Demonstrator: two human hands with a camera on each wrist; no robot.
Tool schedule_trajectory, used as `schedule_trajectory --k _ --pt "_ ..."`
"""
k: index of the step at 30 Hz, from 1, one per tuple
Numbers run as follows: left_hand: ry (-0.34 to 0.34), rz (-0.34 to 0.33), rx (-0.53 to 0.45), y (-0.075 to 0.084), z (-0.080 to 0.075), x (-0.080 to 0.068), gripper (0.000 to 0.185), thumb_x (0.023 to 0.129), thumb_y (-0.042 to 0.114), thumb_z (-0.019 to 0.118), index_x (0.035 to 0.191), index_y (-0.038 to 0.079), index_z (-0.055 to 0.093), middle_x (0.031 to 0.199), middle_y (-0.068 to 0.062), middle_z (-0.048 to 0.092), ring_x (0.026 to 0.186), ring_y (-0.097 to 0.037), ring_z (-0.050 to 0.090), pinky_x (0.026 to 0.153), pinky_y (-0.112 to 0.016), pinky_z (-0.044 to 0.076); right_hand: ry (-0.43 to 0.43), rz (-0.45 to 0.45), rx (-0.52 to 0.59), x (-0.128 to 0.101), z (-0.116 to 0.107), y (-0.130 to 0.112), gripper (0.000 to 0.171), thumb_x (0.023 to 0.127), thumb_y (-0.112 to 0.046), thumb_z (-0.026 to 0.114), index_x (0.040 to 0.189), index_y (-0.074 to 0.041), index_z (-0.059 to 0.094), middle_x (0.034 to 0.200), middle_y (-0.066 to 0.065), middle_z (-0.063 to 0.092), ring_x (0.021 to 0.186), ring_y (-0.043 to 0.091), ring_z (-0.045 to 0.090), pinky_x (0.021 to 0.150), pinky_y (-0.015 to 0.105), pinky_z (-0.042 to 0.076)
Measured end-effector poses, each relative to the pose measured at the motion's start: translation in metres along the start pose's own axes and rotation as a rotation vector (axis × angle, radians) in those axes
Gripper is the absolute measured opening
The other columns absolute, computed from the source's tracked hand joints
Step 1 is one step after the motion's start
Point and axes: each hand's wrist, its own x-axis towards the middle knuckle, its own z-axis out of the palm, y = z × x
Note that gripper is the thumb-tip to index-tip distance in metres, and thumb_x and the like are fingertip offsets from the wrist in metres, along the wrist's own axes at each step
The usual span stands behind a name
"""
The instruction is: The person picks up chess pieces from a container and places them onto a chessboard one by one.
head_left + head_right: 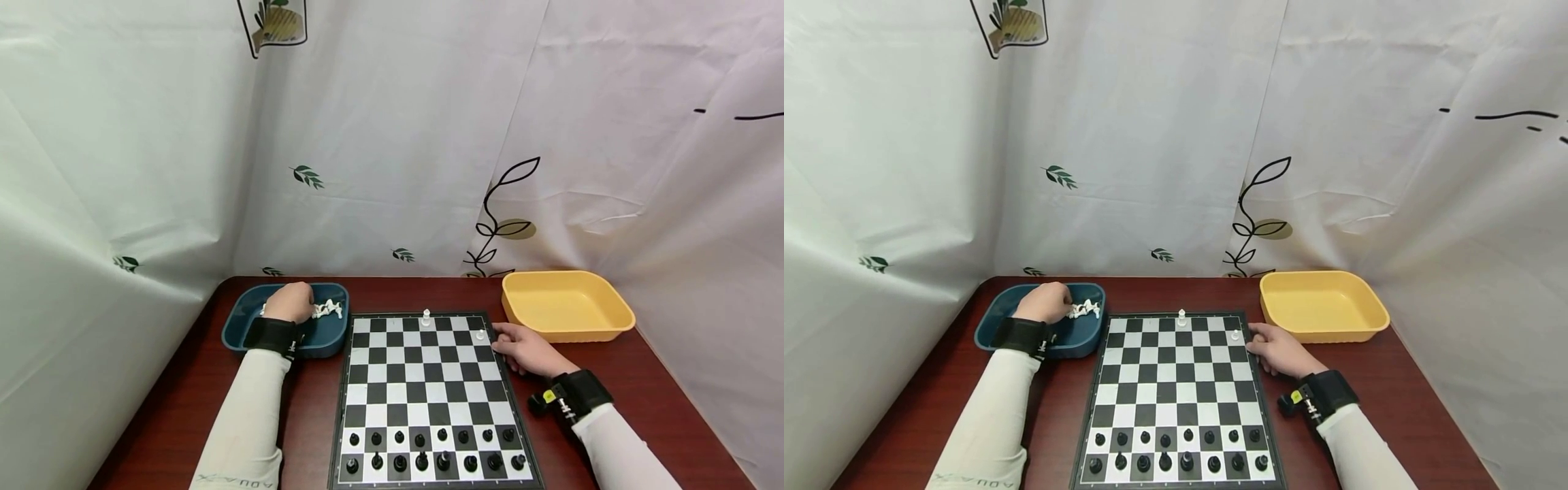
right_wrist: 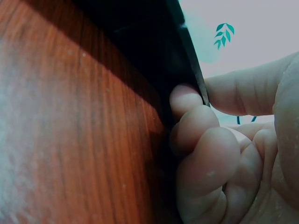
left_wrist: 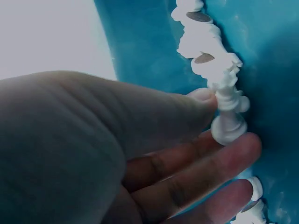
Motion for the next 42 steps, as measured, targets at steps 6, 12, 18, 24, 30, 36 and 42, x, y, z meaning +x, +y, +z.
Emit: schedule_trajectory --k 6,12,18,24,30,36,42 --pt "-0.006 0.002 -0.008 -0.0023 0.0022 0.001 0.064 0.101 0.0 0.07 0.055 0.021 0.032 0.062 0.006 0.016 0.055 -0.013 0.015 0.054 -0.03 0.018 0.0 -0.013 0.016 -0.0015 0.0013 -0.0014 0.066 0.108 -0.016 0.069 0.16 0.014 0.042 0.075 0.007 0.059 0.057 0.024 0.057 0.05 0.035 0.049" --pt "-0.003 0.014 -0.001 -0.0015 0.0015 0.0014 0.062 0.1 0.0 0.074 0.053 0.021 0.039 0.056 0.006 0.029 0.054 -0.014 0.023 0.054 -0.031 0.025 0.01 -0.018 0.01 -0.0011 0.0018 -0.0014 0.065 0.108 -0.015 0.069 0.16 0.014 0.043 0.073 0.006 0.058 0.056 0.024 0.056 0.05 0.035 0.049" --pt "-0.022 0.051 -0.031 -0.0042 0.0015 0.002 0.058 0.099 -0.003 0.067 0.053 0.021 0.039 0.057 0.006 0.024 0.053 -0.013 0.021 0.055 -0.031 0.024 0.011 -0.031 0.003 0.0004 0.002 0.0001 0.064 0.107 -0.014 0.069 0.159 0.014 0.044 0.072 0.007 0.059 0.055 0.022 0.056 0.049 0.035 0.049" --pt "-0.058 0.042 -0.067 -0.0053 -0.0002 0.0015 0.026 0.095 0.007 0.085 0.069 0.008 0.076 0.06 0.002 0.059 0.059 -0.018 0.052 0.062 -0.036 0.045 0.011 -0.014 -0.015 0.0012 0.0007 0.0029 0.063 0.108 -0.016 0.068 0.16 0.012 0.045 0.073 0.007 0.059 0.055 0.023 0.057 0.051 0.035 0.05" --pt "-0.07 0.034 -0.082 -0.0019 -0.0034 -0.0012 0.016 0.091 0.003 0.089 0.077 0.005 0.081 0.069 -0.004 0.068 0.066 -0.022 0.056 0.068 -0.04 0.049 0.008 -0.017 -0.013 0.0011 0.0002 0.0041 0.063 0.108 -0.016 0.068 0.16 0.012 0.045 0.073 0.007 0.059 0.056 0.024 0.057 0.05 0.035 0.05" --pt "-0.054 0.055 -0.081 -0.0042 -0.0028 -0.0019 0.028 0.092 -0.003 0.082 0.066 0.008 0.075 0.059 0.002 0.054 0.057 -0.018 0.043 0.06 -0.035 0.041 0.005 -0.02 -0.01 0.0008 0.0003 0.0033 0.064 0.108 -0.016 0.069 0.16 0.012 0.045 0.073 0.007 0.059 0.056 0.023 0.057 0.05 0.035 0.05" --pt "-0.061 0.06 -0.095 -0.0075 -0.0022 0.0 0.057 0.091 -0.011 0.068 0.056 0.021 0.036 0.064 0.005 0.017 0.059 -0.015 0.014 0.058 -0.033 0.018 0.005 -0.02 -0.014 0.0009 0.0004 0.0031 0.065 0.108 -0.017 0.068 0.16 0.012 0.043 0.072 0.007 0.059 0.056 0.023 0.057 0.05 0.035 0.05"
